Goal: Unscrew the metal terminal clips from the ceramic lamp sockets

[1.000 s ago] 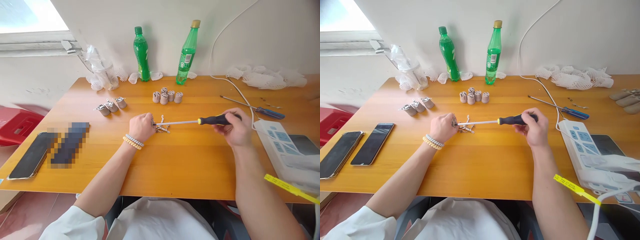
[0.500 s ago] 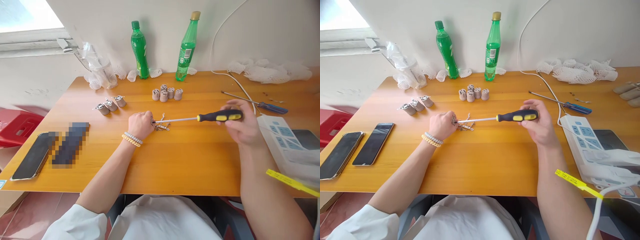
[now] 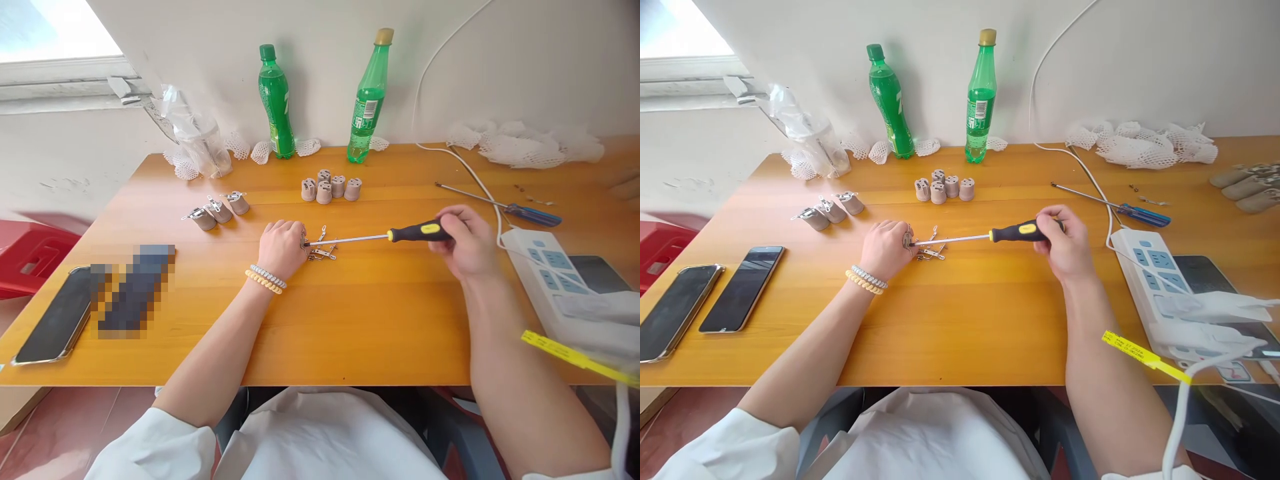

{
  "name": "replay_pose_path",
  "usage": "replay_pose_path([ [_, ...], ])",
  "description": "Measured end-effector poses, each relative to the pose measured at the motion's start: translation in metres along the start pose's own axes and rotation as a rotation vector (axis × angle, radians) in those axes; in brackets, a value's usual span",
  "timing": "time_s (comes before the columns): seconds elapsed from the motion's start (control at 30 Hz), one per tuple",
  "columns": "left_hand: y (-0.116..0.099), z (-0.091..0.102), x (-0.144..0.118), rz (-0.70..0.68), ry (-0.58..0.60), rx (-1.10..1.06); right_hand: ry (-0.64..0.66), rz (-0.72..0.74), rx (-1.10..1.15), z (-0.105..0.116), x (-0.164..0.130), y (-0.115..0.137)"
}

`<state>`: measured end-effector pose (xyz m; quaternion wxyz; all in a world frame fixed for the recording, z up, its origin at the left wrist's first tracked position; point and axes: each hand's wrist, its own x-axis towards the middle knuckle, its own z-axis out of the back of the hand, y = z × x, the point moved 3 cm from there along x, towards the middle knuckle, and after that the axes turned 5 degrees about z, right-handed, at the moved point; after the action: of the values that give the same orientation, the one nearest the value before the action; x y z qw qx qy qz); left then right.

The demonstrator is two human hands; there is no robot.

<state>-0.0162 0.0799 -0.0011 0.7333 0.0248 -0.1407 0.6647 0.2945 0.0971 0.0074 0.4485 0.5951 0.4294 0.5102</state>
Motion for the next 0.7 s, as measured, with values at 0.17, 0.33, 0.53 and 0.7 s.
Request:
replay_pose_path([
  [0.17,0.001,0.004,-0.002,0.014,0.040,-0.075,0.076,-0.020,0.078,-0.003,0.001,0.001],
  [0.33,0.003,0.005,-0.006,-0.089,0.114,-0.126,0.096,0.069,0.091,-0.001,0.000,0.004],
  [0.53,0.003,0.006,-0.007,0.005,0.053,-0.128,-0.017,0.049,-0.042,-0.002,-0.001,0.005],
  [0.7,-0.001,0.008,-0.007,0.128,0.102,-0.063,0.095,0.009,0.161,-0.008,-0.002,0.013],
])
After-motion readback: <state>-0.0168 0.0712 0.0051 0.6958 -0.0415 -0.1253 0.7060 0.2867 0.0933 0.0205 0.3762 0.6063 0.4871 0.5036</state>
